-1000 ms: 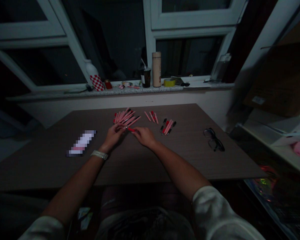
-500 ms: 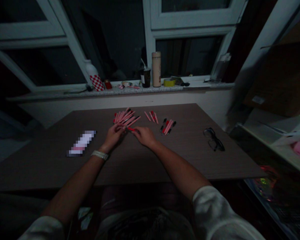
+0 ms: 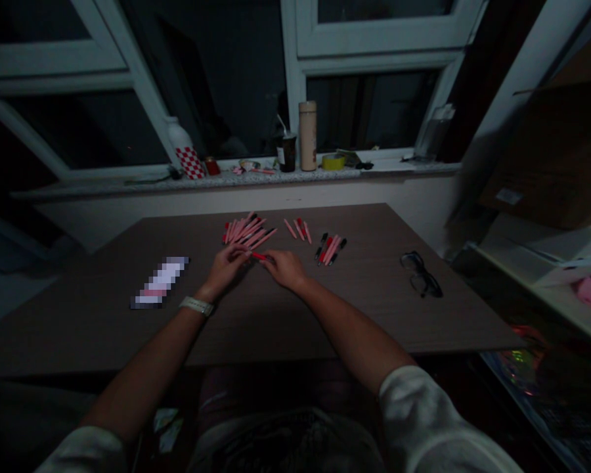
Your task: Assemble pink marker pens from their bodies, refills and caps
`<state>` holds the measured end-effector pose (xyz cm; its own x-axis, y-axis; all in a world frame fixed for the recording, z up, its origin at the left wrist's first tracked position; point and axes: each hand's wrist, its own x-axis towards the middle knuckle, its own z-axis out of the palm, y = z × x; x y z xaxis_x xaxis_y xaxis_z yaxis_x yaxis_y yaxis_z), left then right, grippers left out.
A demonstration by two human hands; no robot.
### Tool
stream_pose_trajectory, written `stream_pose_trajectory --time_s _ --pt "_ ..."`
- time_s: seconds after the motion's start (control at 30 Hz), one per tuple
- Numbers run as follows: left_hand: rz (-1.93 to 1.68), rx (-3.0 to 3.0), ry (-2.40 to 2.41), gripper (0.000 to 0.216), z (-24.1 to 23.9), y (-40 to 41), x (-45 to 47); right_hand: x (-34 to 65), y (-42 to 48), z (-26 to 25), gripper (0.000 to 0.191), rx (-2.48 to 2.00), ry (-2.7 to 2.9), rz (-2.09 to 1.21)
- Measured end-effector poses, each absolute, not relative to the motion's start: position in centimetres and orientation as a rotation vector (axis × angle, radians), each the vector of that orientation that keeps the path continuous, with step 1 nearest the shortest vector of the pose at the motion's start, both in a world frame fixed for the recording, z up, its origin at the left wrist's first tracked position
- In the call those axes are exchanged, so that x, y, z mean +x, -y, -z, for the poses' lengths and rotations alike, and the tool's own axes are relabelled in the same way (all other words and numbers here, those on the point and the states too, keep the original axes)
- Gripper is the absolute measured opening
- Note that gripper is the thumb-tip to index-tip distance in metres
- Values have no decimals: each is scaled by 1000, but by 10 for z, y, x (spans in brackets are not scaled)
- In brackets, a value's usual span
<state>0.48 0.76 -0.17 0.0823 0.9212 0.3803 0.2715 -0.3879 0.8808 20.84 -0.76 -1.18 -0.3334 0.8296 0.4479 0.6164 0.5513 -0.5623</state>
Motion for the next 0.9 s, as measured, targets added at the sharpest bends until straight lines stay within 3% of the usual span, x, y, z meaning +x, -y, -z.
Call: stream_pose_trajectory --time_s 0.47,0.9 --pt "-1235 1760 -1296 46 -3 -4 1 213 3 15 29 -1074 2100 -354" --pt "-1246 1529 -1165 62 -1 -5 4 208 -1 25 32 -981 1954 -554"
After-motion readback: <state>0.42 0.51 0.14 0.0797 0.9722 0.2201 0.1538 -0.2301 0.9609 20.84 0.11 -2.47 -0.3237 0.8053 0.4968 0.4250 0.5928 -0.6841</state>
